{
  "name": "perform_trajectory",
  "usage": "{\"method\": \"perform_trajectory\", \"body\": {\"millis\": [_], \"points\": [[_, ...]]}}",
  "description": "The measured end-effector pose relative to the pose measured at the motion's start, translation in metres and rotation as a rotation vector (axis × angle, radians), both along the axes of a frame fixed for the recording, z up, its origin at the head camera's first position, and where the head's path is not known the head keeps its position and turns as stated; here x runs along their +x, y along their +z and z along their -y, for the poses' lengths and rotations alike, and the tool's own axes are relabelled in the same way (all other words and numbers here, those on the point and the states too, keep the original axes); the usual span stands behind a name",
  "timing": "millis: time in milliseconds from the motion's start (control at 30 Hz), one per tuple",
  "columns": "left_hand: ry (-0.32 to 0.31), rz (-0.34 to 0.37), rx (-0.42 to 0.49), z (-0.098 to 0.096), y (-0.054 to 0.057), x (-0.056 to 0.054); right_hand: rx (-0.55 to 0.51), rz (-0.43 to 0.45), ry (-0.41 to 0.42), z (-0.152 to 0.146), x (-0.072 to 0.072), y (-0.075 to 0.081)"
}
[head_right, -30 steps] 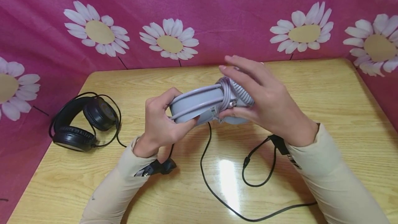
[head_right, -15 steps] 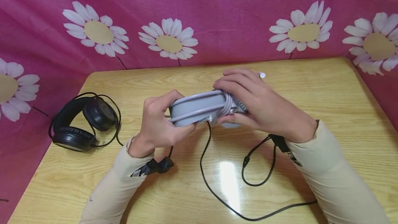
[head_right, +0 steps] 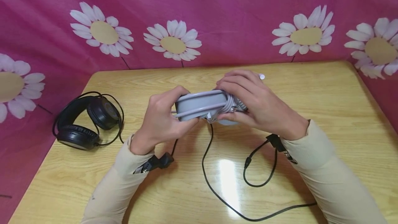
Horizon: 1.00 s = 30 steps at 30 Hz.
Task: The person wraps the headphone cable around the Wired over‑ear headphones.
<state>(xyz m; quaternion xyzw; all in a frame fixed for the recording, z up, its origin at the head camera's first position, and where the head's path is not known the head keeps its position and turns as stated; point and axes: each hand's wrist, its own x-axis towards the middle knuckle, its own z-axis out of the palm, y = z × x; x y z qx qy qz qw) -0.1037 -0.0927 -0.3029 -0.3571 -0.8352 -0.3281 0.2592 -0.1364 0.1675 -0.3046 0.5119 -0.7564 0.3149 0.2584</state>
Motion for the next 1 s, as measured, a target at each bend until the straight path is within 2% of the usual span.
{"method": "perform_trajectory", "body": {"millis": [300,467,633,767,867,1000], "points": [[0.084,0.019,-0.046,0.002,0.001,-0.009,-0.009,0.032,-0.062,-0.001,-0.003,-0.01],[0.142,0.025,-0.017,0.003,-0.001,-0.014,-0.063,0.052,-0.09,-0.001,-0.006,-0.013],[0.204,0.095,0.041,0.004,-0.003,-0.019,-0.144,0.07,-0.126,-0.001,-0.01,-0.014],[0.21,0.148,0.178,0.006,-0.008,-0.027,-0.227,0.111,-0.22,-0.003,-0.011,-0.015],[0.205,0.187,0.364,0.006,-0.015,-0.035,-0.32,0.179,-0.293,-0.005,-0.011,-0.015],[0.179,0.249,0.581,0.001,-0.028,-0.042,-0.431,0.246,-0.334,-0.008,-0.011,-0.014]]}}
